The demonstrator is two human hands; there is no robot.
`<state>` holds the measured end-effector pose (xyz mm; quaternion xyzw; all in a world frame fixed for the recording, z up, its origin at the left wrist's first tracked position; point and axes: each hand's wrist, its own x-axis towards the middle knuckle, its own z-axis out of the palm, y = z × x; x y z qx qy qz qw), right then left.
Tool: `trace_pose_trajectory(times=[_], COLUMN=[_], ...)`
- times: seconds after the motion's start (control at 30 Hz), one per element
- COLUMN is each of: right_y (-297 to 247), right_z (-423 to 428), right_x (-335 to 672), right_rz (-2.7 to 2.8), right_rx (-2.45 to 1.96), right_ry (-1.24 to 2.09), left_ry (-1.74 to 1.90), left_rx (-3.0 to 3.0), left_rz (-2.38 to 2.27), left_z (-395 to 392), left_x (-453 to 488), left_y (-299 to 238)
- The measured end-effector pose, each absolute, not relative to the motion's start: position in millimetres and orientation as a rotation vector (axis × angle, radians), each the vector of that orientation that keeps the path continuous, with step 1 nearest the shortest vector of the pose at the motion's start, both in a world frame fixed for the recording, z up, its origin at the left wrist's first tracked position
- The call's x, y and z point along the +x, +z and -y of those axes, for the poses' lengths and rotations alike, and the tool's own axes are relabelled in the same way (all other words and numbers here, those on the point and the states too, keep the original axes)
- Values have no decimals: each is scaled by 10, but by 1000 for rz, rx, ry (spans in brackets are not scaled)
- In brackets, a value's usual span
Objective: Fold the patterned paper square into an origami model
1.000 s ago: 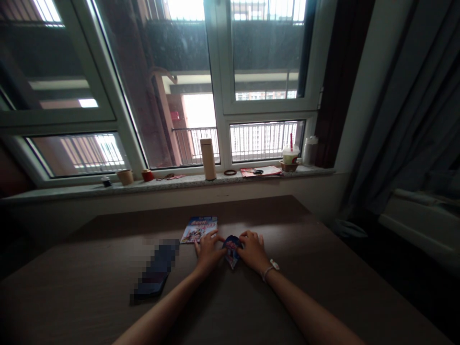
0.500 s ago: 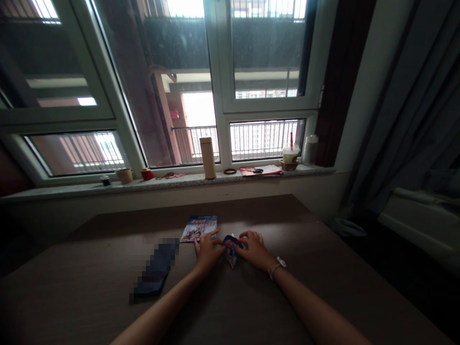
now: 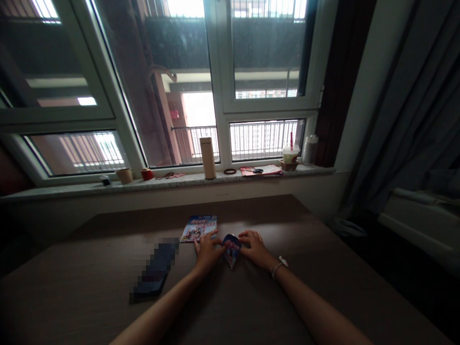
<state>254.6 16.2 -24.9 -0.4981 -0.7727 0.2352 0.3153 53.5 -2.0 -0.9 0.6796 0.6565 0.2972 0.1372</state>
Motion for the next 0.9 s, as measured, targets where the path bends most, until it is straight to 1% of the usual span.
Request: trace_pose_trajectory(times=[0.47, 0.9], right_y=[-211, -165], right_z=[-114, -66], right_x=[2511, 2455], right_rz=[2072, 2049], right_rx=[-1324, -1373], right_ry=[554, 515], left_ry=[857, 656], left_rx=[1986, 2055], left_rz=[-1886, -1869], left_z=[25, 109], left_x=[542, 501], left_y=[-17, -22])
